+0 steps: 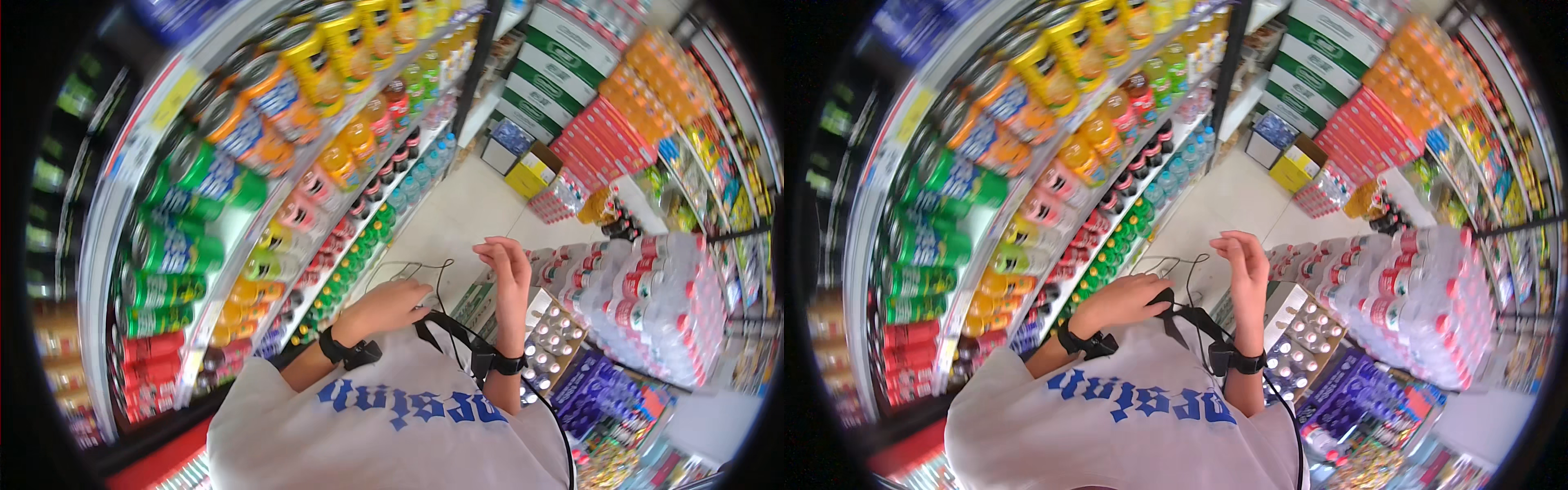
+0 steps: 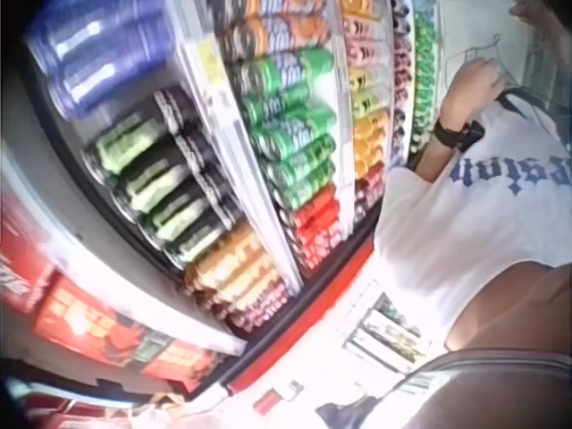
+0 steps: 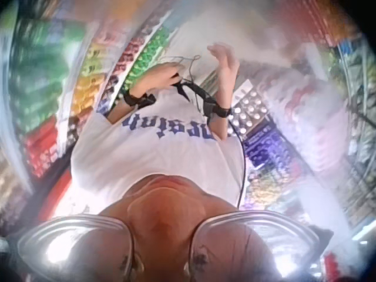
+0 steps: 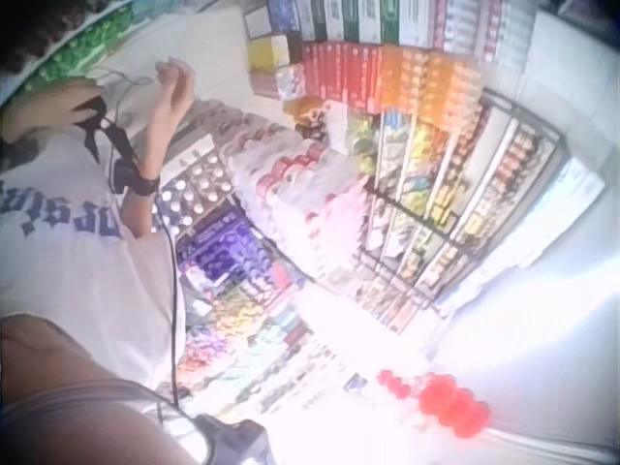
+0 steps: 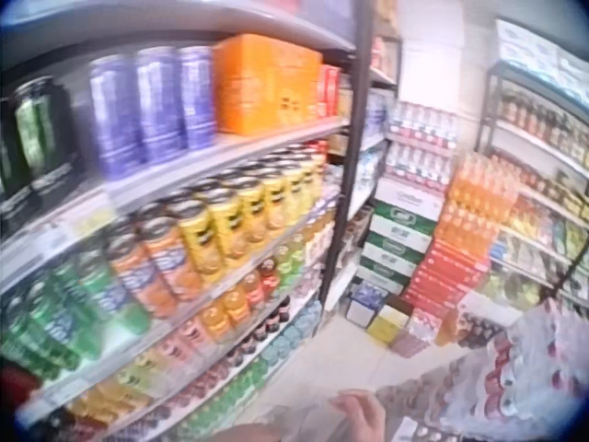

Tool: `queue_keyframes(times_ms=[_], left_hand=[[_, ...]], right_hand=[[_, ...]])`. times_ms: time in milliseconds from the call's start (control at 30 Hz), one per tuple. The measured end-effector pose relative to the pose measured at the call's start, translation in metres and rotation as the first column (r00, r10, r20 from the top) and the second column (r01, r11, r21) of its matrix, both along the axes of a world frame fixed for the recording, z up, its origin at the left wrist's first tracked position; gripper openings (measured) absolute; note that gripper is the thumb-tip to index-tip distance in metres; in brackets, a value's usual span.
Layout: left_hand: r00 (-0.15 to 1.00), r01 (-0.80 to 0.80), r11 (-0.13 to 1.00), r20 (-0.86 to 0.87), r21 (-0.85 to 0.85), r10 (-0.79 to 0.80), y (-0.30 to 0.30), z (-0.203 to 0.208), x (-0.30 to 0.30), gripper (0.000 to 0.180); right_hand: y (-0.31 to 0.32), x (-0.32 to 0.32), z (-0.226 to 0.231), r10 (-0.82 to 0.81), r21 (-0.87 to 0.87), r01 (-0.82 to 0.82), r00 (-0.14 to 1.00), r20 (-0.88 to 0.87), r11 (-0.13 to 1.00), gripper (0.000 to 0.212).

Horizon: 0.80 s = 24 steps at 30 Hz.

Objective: Organizing and stocking various beverage bottles and cans in a supermarket refrigerator.

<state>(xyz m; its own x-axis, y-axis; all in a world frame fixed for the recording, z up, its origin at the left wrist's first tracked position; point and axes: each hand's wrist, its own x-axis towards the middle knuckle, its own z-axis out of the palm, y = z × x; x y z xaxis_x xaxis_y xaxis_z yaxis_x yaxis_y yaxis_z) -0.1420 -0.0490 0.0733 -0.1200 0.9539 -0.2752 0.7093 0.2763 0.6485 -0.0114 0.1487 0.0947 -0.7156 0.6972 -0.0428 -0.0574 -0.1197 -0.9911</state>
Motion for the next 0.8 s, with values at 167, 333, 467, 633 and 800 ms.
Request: queue_keyframes(times_ms=[167, 333, 467, 633, 800], left_hand=[[0.983, -0.145, 0.987, 0.102, -0.064, 0.151, -0.036, -0.008, 0.005, 0.037], [0.979, -0.168, 0.976, 0.093, -0.135, 0.181, -0.057, -0.040, -0.005, 0.041], [0.928, -0.363, 0.932, 0.086, -0.024, 0.363, -0.069, -0.045, 0.000, 0.042], [0.807, -0.563, 0.825, 0.187, -0.044, 0.561, -0.089, -0.038, 0.008, 0.042], [0.566, -0.822, 0.569, 0.070, -0.022, 0.821, -0.097, -0.043, 0.032, 0.039]], right_hand=[[-0.006, -0.005, -0.003, 0.093, -0.118, -0.086, 0.994, 0.054, 0.989, 0.025], [-0.019, -0.052, -0.017, 0.310, -0.079, -0.302, 0.944, 0.112, 0.950, 0.024], [-0.055, -0.090, -0.003, 0.525, -0.042, -0.523, 0.849, 0.065, 0.851, 0.024], [-0.073, -0.125, 0.001, 0.754, -0.069, -0.751, 0.653, 0.069, 0.657, 0.024], [-0.073, -0.152, -0.005, 0.919, -0.091, -0.916, 0.384, 0.095, 0.392, 0.022]])
